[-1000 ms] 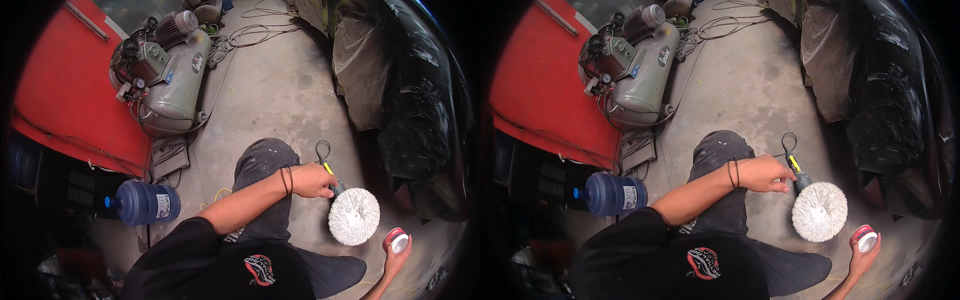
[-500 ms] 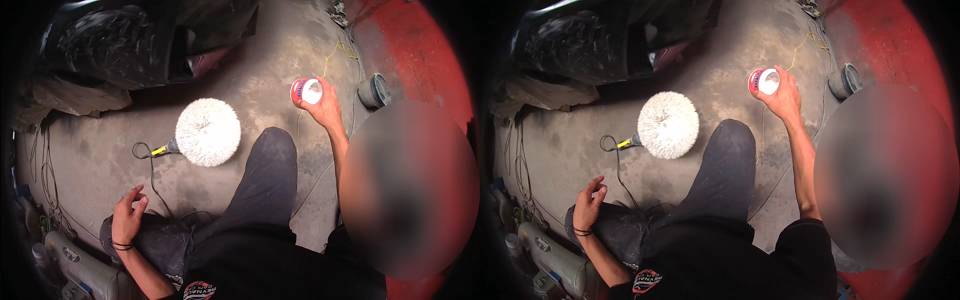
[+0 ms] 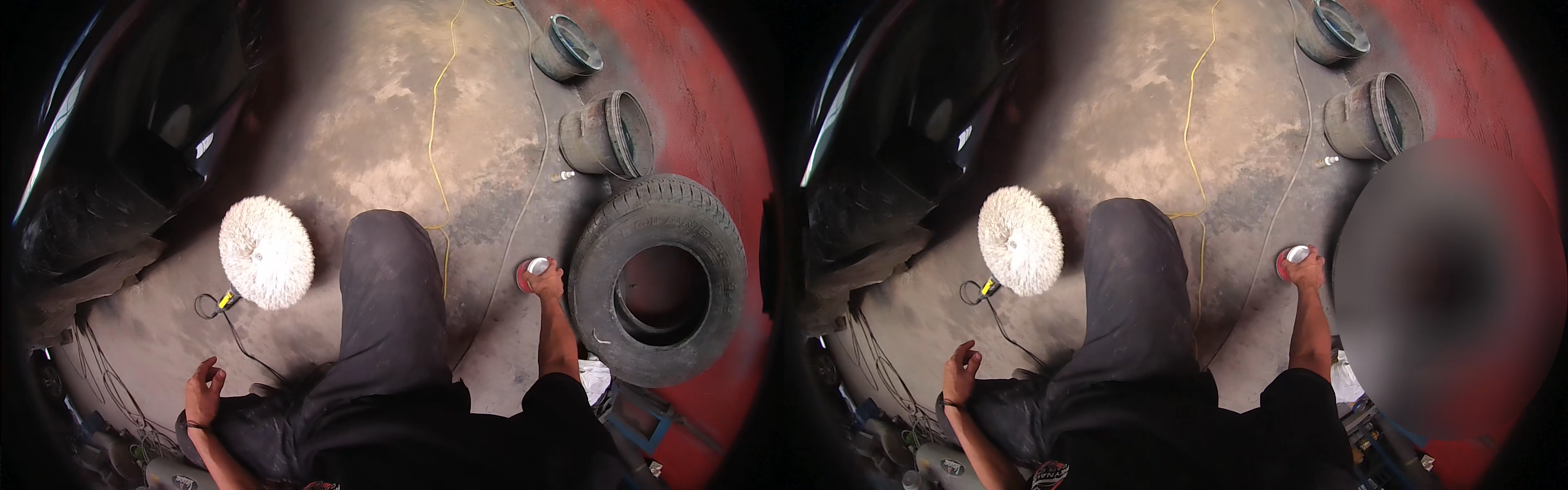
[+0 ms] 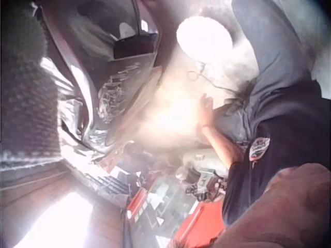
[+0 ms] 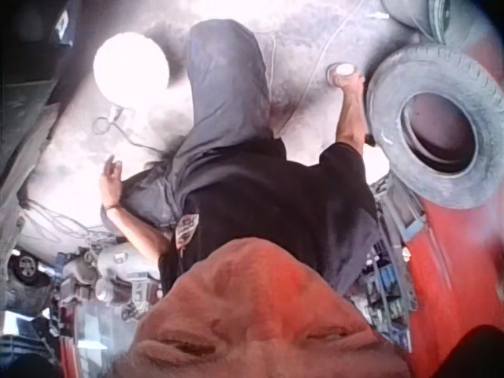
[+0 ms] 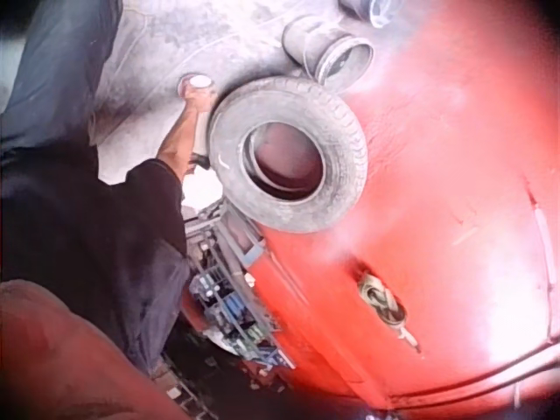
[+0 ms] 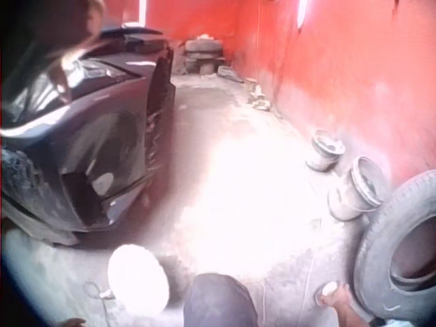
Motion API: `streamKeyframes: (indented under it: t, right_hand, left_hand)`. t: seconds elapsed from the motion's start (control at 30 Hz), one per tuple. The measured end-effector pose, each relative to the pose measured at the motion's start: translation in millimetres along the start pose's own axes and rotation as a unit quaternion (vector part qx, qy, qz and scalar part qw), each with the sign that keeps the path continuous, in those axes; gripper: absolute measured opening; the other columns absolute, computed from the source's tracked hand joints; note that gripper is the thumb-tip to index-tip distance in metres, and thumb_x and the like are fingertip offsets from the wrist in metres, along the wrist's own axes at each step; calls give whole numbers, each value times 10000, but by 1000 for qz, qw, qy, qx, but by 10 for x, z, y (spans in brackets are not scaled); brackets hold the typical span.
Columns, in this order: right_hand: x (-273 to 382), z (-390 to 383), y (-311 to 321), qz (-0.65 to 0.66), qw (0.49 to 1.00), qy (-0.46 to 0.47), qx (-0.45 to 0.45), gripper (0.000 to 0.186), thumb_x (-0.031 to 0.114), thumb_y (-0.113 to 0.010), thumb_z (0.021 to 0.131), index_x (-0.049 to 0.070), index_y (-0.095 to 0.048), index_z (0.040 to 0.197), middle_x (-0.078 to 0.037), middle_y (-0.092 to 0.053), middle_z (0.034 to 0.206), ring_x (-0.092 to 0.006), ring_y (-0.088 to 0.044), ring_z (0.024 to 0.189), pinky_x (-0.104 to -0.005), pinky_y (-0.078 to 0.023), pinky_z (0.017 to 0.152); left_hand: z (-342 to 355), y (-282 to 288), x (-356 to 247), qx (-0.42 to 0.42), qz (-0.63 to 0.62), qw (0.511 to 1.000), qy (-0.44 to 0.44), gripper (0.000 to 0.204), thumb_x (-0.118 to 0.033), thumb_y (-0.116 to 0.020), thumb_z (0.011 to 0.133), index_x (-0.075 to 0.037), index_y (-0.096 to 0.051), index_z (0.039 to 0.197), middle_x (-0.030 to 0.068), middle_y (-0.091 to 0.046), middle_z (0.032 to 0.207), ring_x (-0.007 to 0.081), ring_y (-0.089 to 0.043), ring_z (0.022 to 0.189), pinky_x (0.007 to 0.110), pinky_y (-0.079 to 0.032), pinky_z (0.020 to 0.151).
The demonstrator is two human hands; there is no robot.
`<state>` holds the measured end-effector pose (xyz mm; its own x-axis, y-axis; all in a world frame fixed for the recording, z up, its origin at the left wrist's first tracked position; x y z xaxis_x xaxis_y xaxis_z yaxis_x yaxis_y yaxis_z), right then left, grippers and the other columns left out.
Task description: The person applies a substance from a bottle to the surface of a car fender and then uses a power buffer to polish the area.
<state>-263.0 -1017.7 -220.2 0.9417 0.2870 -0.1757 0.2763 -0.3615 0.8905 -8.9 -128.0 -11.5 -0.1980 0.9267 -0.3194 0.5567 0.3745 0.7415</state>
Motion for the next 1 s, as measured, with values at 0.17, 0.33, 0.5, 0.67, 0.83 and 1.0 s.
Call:
streamKeyframes:
  t: [0.17, 0.33, 0.5, 0.67, 0.83, 1.0]
  right_hand:
    - [-93, 218, -188, 24, 999, -28, -6, 1148, 518, -956, 716, 315, -357, 1674, -156, -450, 1648, -425, -597, 1422, -514, -497, 1186]
    - [220, 653, 31, -2, 997, -23, 67, 1132, 565, -926, 736, 294, -376, 1689, -147, -425, 1701, -422, -505, 1515, -570, -447, 1206]
    - [695, 1512, 634, 95, 995, 26, -4, 1041, 557, -846, 830, 292, -368, 1717, -163, -364, 1757, -428, -401, 1588, -597, -373, 1264]
    - [1158, 2575, 802, 128, 982, 113, -79, 1012, 514, -828, 870, 294, -340, 1729, -310, -271, 1759, -454, -353, 1612, -525, -350, 1302]
    - [1209, 3223, 614, 145, 980, 86, -101, 1034, 487, -793, 910, 234, -268, 1764, -340, -191, 1781, -455, -207, 1672, -508, -302, 1330]
    - [1204, 3806, 405, 134, 972, 135, -140, 876, 425, -669, 1019, 134, -288, 1753, -320, -246, 1774, -447, -259, 1655, -475, -254, 1351]
  left_hand:
    - [-161, -242, -717, 71, -51, 996, -8, 414, -234, -760, 1026, 17, -724, 1353, 200, -811, 1112, 310, -785, 1092, 402, -591, 977]
    - [29, -397, -673, 56, -6, 998, -16, 421, -257, -745, 1043, 14, -721, 1364, 211, -811, 1139, 309, -782, 1117, 412, -590, 985]
    - [279, -421, -659, 46, 23, 999, 2, 417, -256, -734, 1047, 9, -726, 1368, 223, -808, 1155, 314, -781, 1121, 423, -589, 992]
    - [571, -599, -631, 46, 9, 999, 16, 402, -274, -721, 1062, -17, -738, 1370, 224, -802, 1197, 293, -772, 1130, 410, -584, 1005]
    - [517, -967, -324, 114, 23, 992, 38, 430, -336, -686, 1091, -23, -733, 1382, 175, -808, 1206, 265, -755, 1170, 391, -586, 999]
    - [-10, -1273, 897, 124, -87, 963, 221, 493, -434, -673, 1079, -38, -750, 1363, 155, -819, 1170, 220, -762, 1132, 377, -591, 990]
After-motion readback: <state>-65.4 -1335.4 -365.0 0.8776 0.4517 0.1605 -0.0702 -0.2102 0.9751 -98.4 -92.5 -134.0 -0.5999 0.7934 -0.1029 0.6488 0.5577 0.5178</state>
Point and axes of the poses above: each hand's wrist, its own z-axis towards the middle knuckle, its own y-axis out of the back of the hand, x = y × z, the point moved 9 cm from there along z, towards the middle knuckle
